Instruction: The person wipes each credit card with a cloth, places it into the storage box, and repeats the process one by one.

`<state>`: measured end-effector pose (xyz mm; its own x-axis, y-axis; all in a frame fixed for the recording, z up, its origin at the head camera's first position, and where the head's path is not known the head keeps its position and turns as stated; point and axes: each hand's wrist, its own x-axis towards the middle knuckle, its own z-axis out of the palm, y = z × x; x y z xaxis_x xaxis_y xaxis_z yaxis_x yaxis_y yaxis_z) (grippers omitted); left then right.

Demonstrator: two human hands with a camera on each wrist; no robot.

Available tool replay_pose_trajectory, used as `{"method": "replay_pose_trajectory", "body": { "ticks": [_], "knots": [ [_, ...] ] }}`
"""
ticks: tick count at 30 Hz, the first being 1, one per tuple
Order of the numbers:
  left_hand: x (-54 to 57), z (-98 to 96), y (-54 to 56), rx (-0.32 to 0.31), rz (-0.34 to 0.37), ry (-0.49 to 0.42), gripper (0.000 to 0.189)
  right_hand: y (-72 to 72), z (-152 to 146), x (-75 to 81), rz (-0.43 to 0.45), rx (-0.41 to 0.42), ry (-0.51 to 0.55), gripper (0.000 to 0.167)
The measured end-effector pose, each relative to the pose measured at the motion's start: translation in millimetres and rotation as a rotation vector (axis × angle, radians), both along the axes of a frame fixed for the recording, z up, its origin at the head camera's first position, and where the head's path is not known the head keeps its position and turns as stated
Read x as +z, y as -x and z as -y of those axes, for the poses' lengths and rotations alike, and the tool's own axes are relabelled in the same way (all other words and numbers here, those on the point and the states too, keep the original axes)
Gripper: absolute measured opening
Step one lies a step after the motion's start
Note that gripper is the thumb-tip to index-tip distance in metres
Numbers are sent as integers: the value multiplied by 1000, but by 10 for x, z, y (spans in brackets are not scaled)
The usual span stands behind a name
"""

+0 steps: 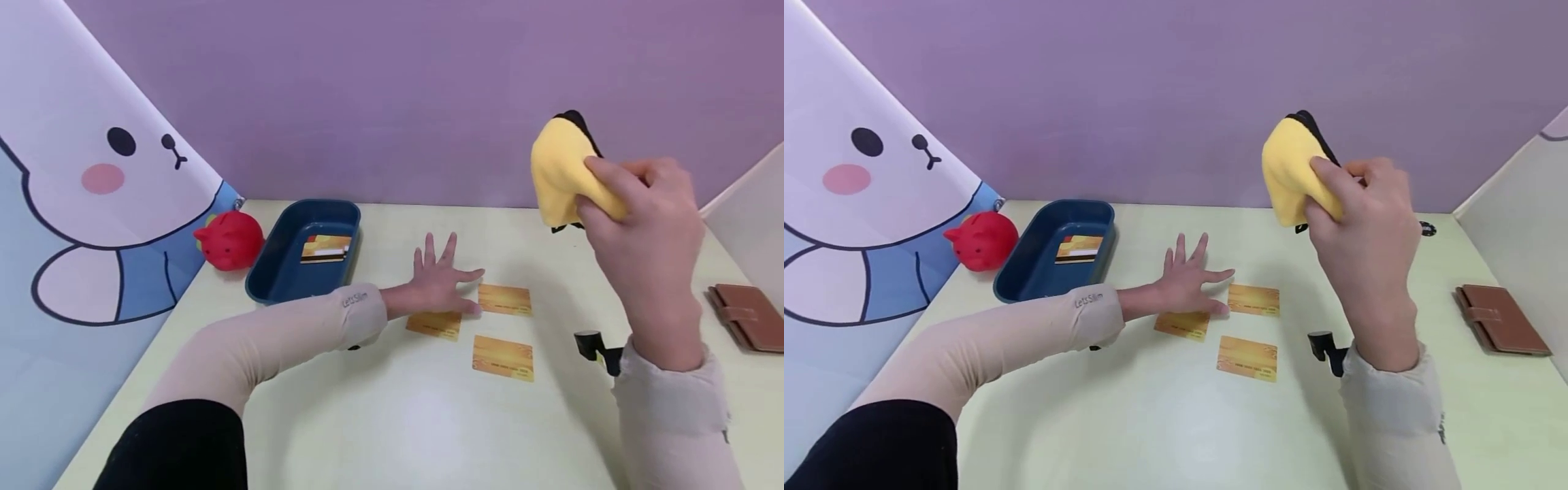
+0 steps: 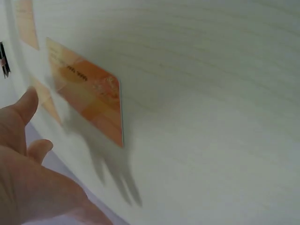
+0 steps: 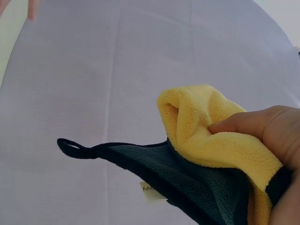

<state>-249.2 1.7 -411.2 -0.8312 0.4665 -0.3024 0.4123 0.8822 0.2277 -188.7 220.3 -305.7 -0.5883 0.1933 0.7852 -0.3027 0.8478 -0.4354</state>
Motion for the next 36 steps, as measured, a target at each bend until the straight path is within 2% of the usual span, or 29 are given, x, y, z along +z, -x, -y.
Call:
{"method": "replay_pose_trajectory", "body": {
  "ticks": [7, 11, 18, 26, 32, 36],
  "knots": [
    [-171, -30, 19, 86, -1, -52, 69, 24, 57, 24, 4, 24, -21, 34],
    [-219, -36, -4, 119, -15, -94, 64, 41, 71, 33, -3, 21, -32, 34],
    [-229, -47, -22, 149, -14, -152, 65, 52, 75, 49, -15, 18, -42, 33],
    [-243, -125, -56, 207, 11, -215, 54, 41, 60, 29, -4, 17, -51, 33],
    [-202, -195, -68, 235, 47, -229, 49, 31, 40, 11, 1, 9, -52, 33],
    [-161, -243, -57, 232, 77, -219, 50, 19, 27, 5, 8, 3, -51, 34]
  ]
}}
